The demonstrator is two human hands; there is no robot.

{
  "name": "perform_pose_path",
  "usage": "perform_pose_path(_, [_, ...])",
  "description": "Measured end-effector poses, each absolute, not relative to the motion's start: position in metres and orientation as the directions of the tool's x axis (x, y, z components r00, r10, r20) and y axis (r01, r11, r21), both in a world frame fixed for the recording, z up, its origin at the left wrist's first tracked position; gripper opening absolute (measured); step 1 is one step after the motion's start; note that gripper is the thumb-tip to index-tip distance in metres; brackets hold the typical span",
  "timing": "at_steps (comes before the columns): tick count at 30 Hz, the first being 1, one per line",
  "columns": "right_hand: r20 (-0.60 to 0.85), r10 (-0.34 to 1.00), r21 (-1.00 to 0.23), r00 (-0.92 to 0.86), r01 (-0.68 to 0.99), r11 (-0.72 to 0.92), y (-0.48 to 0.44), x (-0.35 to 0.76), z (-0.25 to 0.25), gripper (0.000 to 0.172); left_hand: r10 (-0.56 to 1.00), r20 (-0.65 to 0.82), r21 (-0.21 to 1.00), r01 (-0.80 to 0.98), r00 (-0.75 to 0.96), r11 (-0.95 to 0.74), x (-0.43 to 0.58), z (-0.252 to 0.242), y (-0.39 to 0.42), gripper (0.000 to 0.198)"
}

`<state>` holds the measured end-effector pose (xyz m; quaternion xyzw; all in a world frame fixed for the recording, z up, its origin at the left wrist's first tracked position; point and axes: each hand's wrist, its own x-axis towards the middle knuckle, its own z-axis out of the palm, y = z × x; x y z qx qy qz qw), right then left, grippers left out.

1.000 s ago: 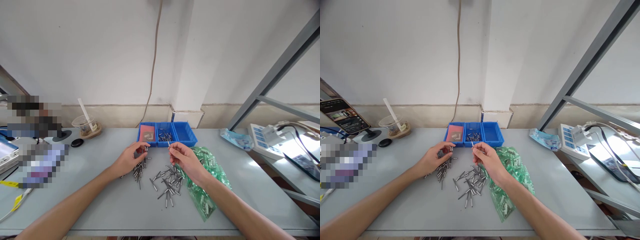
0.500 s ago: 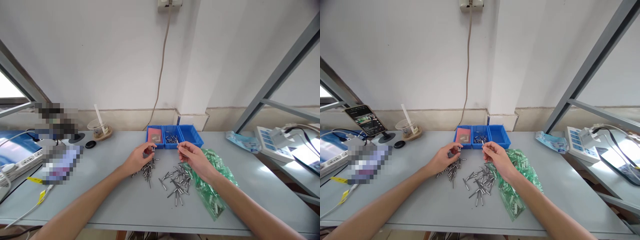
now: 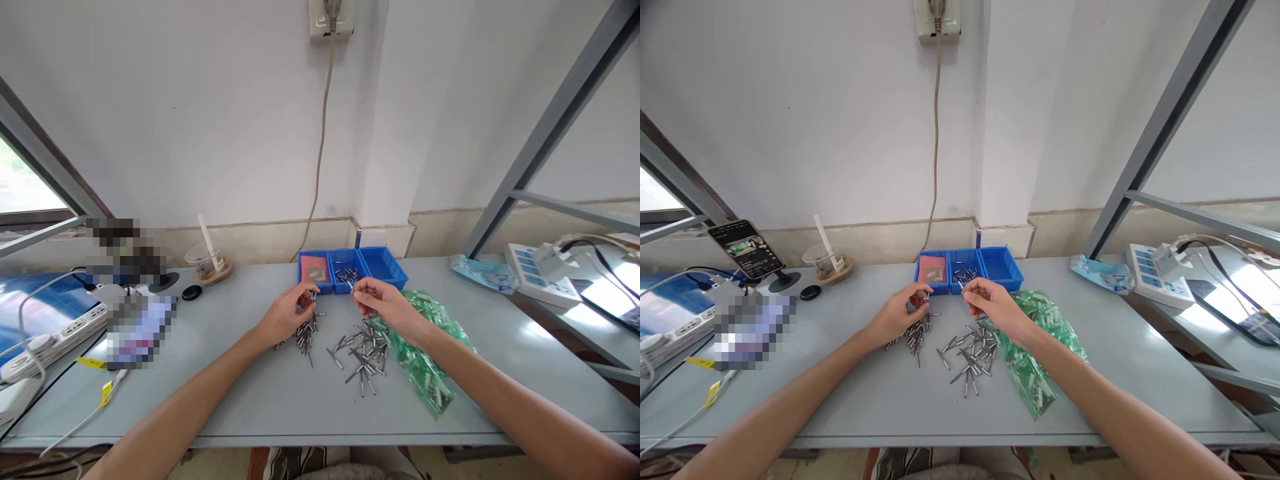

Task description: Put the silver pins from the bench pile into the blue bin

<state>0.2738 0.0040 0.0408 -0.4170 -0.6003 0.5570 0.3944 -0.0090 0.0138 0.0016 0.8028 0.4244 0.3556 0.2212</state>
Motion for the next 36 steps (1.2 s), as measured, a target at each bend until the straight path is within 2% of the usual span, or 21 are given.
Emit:
perform_pose_path(7, [0.052, 0.948, -0.997, -0.314, 0.031, 0.065, 0.007, 0.274, 0.031, 0.031, 0.851, 0.353, 0.689, 0.508, 0.388, -0.517, -0.009, 0.003, 0.013, 0.036])
perform_pose_path(18, [0.1, 0.966, -0.995, -0.238, -0.017, 0.098, 0.006, 0.288, 0.029, 0.032, 0.854, 0.336, 0.682, 0.523, 0.396, -0.511, -0.009, 0.001, 0.014, 0.033])
perform_pose_path(29, [0.0, 0.97, -0.998, -0.244, -0.066, -0.017, 0.003, 0.285, 0.026, 0.038, 0.827, 0.334, 0.622, 0.554, 0.452, -0.553, -0.005, 0.002, 0.012, 0.029])
perform_pose_path(36, [-0.008, 0.972, -0.996, -0.233, -0.082, -0.028, 0.002, 0.286, 0.027, 0.038, 0.795, 0.372, 0.577, 0.552, 0.479, -0.602, -0.005, 0.002, 0.012, 0.031])
